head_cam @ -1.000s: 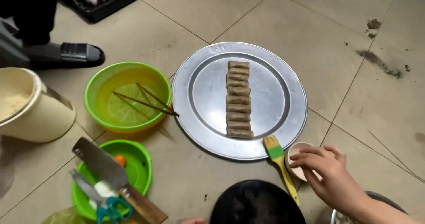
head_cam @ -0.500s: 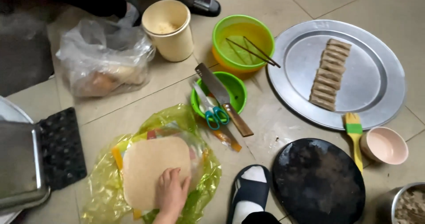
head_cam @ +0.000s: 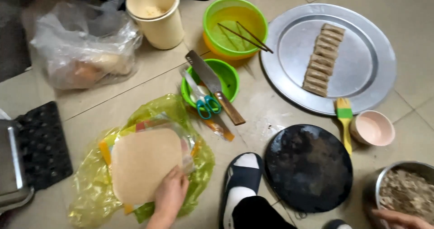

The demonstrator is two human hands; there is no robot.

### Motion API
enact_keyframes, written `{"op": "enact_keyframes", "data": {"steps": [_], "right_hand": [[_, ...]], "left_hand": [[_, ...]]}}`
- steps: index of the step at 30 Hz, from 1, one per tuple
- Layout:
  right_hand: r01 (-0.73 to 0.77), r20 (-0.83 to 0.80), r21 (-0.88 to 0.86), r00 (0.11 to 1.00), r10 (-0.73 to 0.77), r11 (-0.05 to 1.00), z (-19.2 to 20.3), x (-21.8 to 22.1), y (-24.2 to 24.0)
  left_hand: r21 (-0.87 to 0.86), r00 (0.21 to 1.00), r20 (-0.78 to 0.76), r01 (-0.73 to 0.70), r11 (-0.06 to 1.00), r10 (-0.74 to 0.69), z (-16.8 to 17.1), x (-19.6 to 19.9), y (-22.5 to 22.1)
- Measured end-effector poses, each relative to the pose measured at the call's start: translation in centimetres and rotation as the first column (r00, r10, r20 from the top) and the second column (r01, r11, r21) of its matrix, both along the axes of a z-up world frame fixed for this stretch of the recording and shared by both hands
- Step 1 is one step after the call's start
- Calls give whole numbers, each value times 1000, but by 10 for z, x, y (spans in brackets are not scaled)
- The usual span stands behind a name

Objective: Preparing and rolling spring rolls by hand on the floor using a brush and spoon.

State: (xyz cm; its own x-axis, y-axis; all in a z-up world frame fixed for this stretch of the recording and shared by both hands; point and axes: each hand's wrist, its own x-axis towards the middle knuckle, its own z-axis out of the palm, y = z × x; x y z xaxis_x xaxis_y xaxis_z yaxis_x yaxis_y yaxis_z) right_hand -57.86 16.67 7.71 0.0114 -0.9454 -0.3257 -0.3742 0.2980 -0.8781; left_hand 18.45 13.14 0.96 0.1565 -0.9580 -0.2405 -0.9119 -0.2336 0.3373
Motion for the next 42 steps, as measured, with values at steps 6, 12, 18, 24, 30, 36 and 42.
{"op": "enact_keyframes", "data": {"steps": [6, 12, 18, 24, 30, 36, 42], "right_hand": [[239, -597, -210, 737, -318, 948, 138, 224, 5], [-200, -933, -128, 356, -50, 971, 66, 105, 25], [58, -871, 98, 489, 57, 994, 77, 57, 13], [92, -810, 165, 580, 82, 982, 41, 41, 30], [-17, -758, -8, 652, 5, 1000, 48, 74, 6], [-295, -750, -140, 655, 93, 945, 62, 110, -74], [-96, -695, 171, 693, 189, 981, -21, 136, -189]], "left_hand": [[-22, 918, -116, -383, 923, 378, 28, 46, -16], [-347, 785, -568, -502, 792, 249, 205, -61, -83], [-389, 707, -596, 162, 907, -381, 278, -214, -140], [-154, 509, -638, 650, 744, -578, 150, -337, -139], [385, 628, -573, 773, 504, -526, 84, -387, -111], [338, 294, -441, 930, 147, -848, 61, -365, -107], [536, 212, -209, 841, 69, -955, 86, -341, -145]]}}
